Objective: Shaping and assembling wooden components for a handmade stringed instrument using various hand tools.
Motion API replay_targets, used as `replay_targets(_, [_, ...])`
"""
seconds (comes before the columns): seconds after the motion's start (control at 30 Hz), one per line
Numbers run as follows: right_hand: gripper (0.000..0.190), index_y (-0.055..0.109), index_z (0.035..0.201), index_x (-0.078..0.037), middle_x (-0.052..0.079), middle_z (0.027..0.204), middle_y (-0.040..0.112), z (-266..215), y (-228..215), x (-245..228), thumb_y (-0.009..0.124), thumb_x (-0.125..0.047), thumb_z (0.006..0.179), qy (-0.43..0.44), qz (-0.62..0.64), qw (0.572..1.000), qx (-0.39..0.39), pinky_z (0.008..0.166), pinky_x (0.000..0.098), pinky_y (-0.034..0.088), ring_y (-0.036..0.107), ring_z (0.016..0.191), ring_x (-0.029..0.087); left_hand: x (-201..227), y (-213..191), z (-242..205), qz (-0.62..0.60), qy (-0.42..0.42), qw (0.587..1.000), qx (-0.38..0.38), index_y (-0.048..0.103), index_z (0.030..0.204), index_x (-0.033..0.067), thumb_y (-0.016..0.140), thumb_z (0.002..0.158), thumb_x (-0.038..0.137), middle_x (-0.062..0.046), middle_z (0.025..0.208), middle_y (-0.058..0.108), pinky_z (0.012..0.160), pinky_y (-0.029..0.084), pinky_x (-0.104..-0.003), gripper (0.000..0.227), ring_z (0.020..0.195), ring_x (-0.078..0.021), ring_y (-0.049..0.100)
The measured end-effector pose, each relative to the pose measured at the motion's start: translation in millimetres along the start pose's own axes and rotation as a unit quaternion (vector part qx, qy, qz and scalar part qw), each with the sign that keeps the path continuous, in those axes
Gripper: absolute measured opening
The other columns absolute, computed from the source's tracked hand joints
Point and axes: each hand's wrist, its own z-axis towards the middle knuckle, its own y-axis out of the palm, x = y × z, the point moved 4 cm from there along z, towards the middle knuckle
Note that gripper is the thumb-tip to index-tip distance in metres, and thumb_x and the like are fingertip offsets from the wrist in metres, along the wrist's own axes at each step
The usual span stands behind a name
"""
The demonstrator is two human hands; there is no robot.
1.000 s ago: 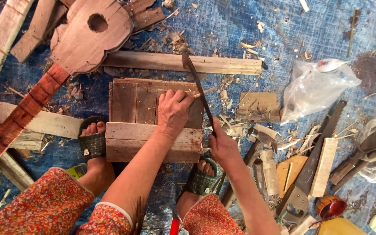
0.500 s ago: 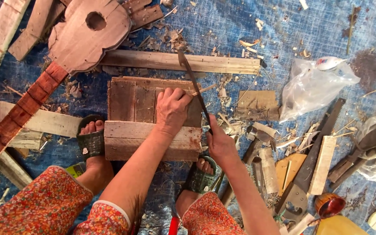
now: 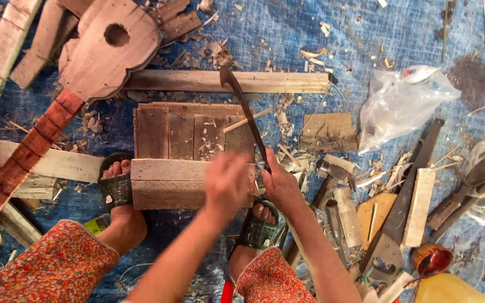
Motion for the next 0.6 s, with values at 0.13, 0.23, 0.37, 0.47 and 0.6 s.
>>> replay_targets(0.13, [0.061, 0.027, 0.164, -0.022, 0.026, 0.119, 0.07, -3.9, -6.3, -12.4, 0.046, -0.032, 0.106, -0.104, 0.01, 0.99, 0.092, 0.074, 0.0594, 0.058, 0.069, 0.093, 0.05, -58.7, 26.8, 33.8, 0.132, 0.051, 0.99, 0.021, 0.074, 0.103, 0.0192, 0.069, 0.089, 0.012, -0.002, 0.091, 0.058, 0.065, 0.044, -0.036, 0.016, 0.079, -0.025, 0.058])
replay_targets(0.23, [0.061, 0.029, 0.162, -0.022, 0.026, 0.119, 0.07, -6.4, -18.7, -30.1, 0.047, -0.03, 0.105, -0.093, 0.016, 0.992, 0.089, 0.075, 0.0605, 0.059, 0.07, 0.091, 0.05, -68.7, 30.9, 48.1, 0.19, 0.081, 0.978, 0.01, 0.074, 0.091, 0.0241, 0.073, 0.086, 0.018, 0.002, 0.086, 0.057, 0.064, 0.044, -0.034, 0.008, 0.075, -0.0213, 0.058])
replay_targets(0.37, [0.059, 0.033, 0.161, -0.023, 0.018, 0.129, 0.069, -10.6, -25.5, -32.3, 0.049, -0.029, 0.105, -0.082, 0.0, 0.992, 0.094, 0.076, 0.0565, 0.061, 0.071, 0.095, 0.047, -57.2, 21.6, 59.3, 0.211, 0.083, 0.974, -0.018, 0.075, 0.083, 0.0237, 0.073, 0.09, 0.021, 0.002, 0.081, 0.055, 0.065, 0.046, -0.033, 0.007, 0.075, -0.0205, 0.06])
replay_targets(0.47, [0.06, 0.03, 0.162, -0.027, 0.022, 0.121, 0.068, -10.3, -17.3, -22.3, 0.046, -0.032, 0.105, -0.066, -0.049, 0.994, 0.078, 0.077, 0.0621, 0.059, 0.07, 0.09, 0.051, -52.5, 19.9, 59.8, 0.219, 0.085, 0.972, -0.01, 0.074, 0.084, 0.0247, 0.074, 0.09, 0.023, 0.002, 0.082, 0.055, 0.067, 0.047, -0.033, 0.006, 0.075, -0.0202, 0.059])
replay_targets(0.6, [0.06, 0.024, 0.164, -0.027, 0.018, 0.106, 0.069, -3.9, -4.3, -8.0, 0.04, -0.034, 0.107, -0.061, -0.104, 0.991, 0.058, 0.07, 0.0572, 0.061, 0.072, 0.082, 0.046, -51.7, 17.9, 62.4, 0.21, 0.081, 0.974, -0.002, 0.074, 0.083, 0.0237, 0.074, 0.09, 0.023, 0.001, 0.081, 0.056, 0.065, 0.047, -0.034, 0.007, 0.075, -0.0214, 0.06])
